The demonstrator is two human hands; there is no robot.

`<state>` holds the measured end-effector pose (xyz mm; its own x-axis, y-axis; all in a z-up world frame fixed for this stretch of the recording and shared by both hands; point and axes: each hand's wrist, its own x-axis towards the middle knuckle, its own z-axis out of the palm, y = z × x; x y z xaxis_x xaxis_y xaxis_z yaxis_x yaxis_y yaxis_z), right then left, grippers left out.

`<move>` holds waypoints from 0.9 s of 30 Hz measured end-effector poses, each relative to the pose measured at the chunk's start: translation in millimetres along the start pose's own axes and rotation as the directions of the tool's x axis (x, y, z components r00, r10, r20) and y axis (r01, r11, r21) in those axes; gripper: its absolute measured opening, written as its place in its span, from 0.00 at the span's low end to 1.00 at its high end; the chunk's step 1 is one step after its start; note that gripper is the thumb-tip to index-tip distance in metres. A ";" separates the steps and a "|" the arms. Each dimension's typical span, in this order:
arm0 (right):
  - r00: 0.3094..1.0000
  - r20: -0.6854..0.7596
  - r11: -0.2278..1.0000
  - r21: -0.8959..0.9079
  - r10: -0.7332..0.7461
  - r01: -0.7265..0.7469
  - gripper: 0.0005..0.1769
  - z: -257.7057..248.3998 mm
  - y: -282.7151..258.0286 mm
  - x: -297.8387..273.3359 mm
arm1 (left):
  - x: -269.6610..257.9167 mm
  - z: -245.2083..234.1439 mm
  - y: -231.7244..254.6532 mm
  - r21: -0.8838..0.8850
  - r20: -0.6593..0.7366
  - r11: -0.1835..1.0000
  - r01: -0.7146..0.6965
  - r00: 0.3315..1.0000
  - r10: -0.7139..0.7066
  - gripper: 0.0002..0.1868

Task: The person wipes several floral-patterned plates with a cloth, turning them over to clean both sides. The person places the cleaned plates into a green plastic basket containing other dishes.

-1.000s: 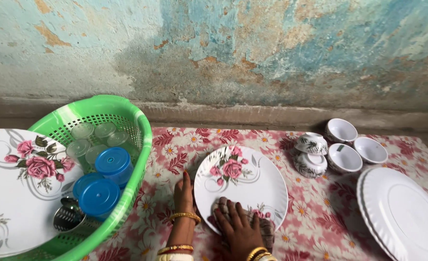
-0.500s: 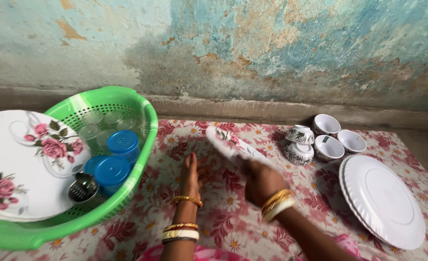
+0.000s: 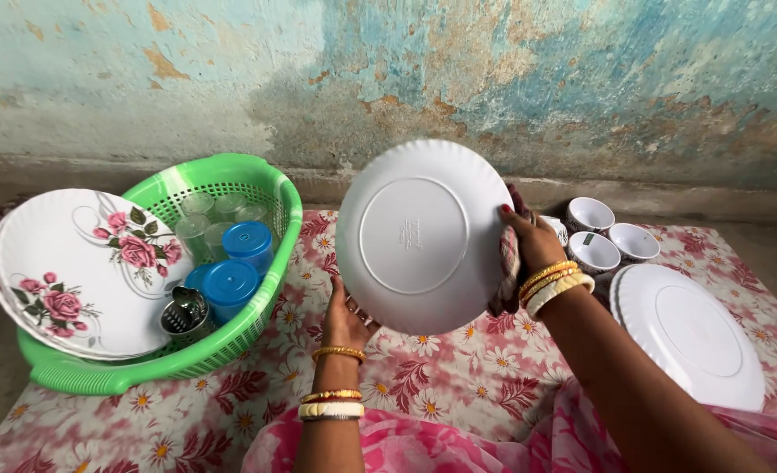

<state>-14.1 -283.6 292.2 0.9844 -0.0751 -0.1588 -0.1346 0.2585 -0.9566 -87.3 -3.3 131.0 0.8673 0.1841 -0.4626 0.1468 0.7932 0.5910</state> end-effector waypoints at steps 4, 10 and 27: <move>1.000 0.013 1.000 -0.007 0.027 -0.027 0.26 -21.7 17.2 2.4 | -17.5 -7.5 0.2 -0.110 0.153 0.988 -0.113 0.980 0.129 0.36; 0.998 -0.024 0.993 -0.102 0.058 -0.060 0.30 -49.8 29.4 7.9 | -57.4 -13.6 -2.0 -0.090 0.212 0.978 -0.187 0.956 0.203 0.34; 0.927 0.200 0.698 -0.613 -0.317 0.371 0.38 -119.1 111.2 61.4 | -51.9 32.0 -81.9 0.071 -0.037 0.974 -0.213 0.976 0.216 0.24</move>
<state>17.9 -374.2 146.9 0.9780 0.0412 0.2046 0.2018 -0.4374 -0.8763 -129.1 -96.4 127.8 0.8602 0.3725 -0.3482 -0.0080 0.6927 0.7212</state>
